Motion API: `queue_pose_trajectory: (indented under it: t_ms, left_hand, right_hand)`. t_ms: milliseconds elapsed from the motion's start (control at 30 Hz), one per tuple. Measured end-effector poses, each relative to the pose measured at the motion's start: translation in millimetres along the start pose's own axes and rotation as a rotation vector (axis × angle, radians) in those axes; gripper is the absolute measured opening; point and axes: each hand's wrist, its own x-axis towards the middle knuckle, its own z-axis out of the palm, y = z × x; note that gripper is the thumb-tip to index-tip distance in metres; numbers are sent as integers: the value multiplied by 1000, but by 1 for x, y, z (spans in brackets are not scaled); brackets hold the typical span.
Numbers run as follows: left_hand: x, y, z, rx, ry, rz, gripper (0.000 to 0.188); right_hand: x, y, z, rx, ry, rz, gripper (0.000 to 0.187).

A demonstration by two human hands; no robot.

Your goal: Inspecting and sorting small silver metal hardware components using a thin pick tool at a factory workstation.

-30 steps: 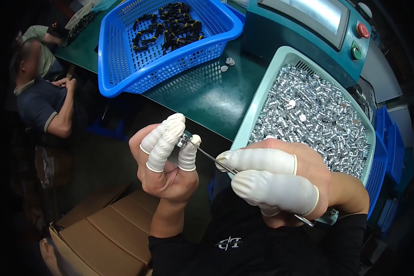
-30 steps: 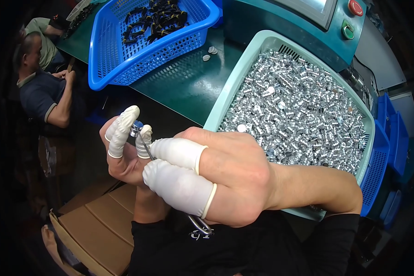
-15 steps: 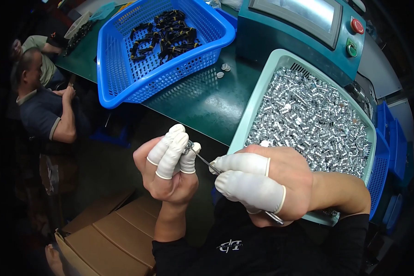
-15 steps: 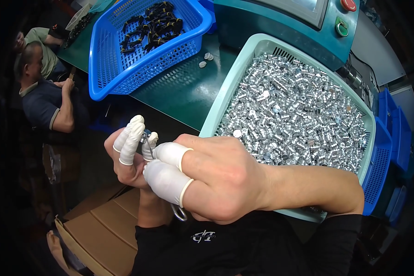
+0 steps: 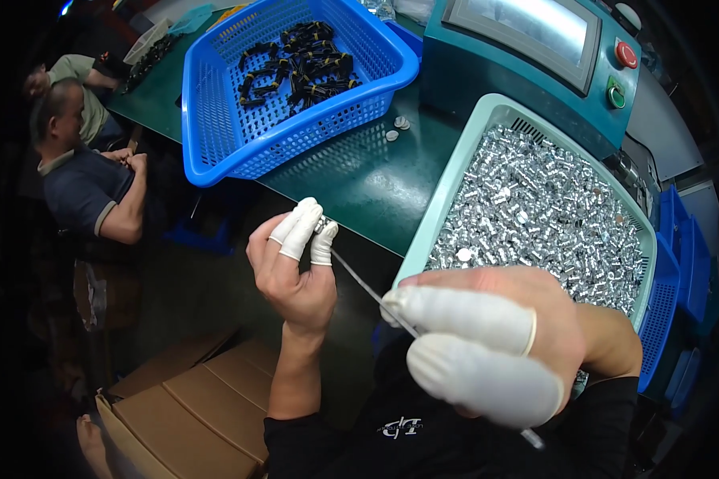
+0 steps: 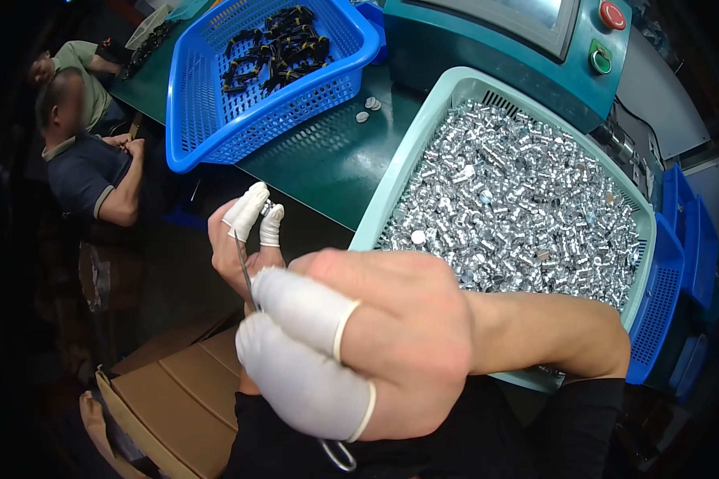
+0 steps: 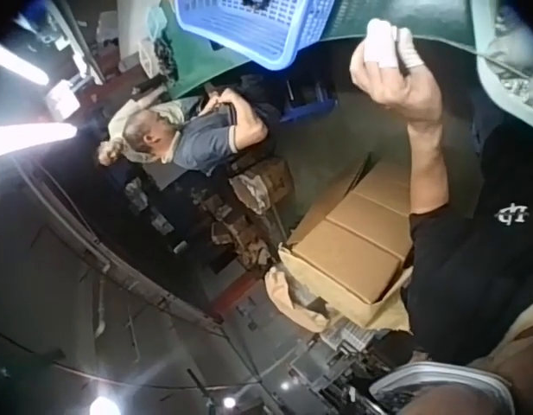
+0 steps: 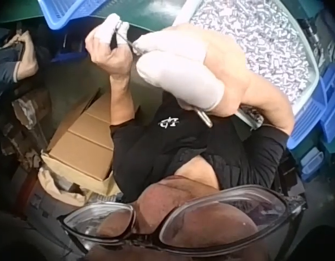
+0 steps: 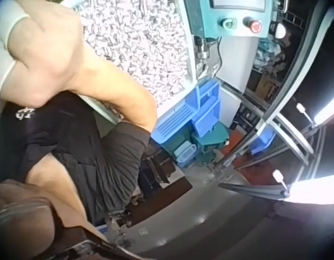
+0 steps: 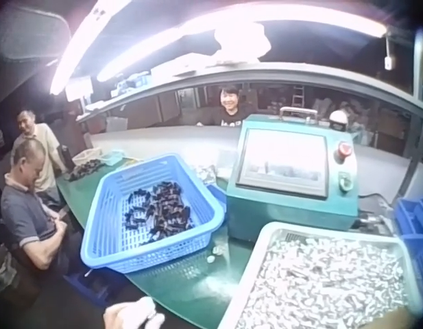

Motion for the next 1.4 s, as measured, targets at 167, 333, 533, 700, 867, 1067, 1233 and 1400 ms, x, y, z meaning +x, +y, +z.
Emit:
queue_pose_trajectory:
  t_ms: [167, 333, 533, 700, 867, 1067, 1233, 1400]
  left_hand:
    - [2, 15, -4, -348, 78, -65, 29]
    - [9, 26, -11, -431, 94, -63, 32]
    - [13, 31, -9, -441, 82, -36, 33]
    - [13, 35, -3, -521, 56, -84, 31]
    - [18, 42, 3, -569, 41, -93, 32]
    - [22, 49, 3, -562, 37, -81, 33]
    - [25, 53, 4, -586, 24, -73, 33]
    - [25, 54, 0, -554, 15, -40, 34]
  right_hand:
    - [0, 22, -6, 45, 9, 148, 42]
    - [-2, 18, -6, 95, -15, 145, 39]
    - [-5, 14, -6, 43, -32, 104, 45]
    - [-16, 15, -12, 46, -1, 100, 50]
    - [-18, 12, -13, -6, 61, 88, 52]
    - [-19, 10, -17, -92, 3, 68, 50]
    - [-21, 13, -15, -8, 116, 82, 50]
    - [-17, 10, -19, -61, 37, 55, 51]
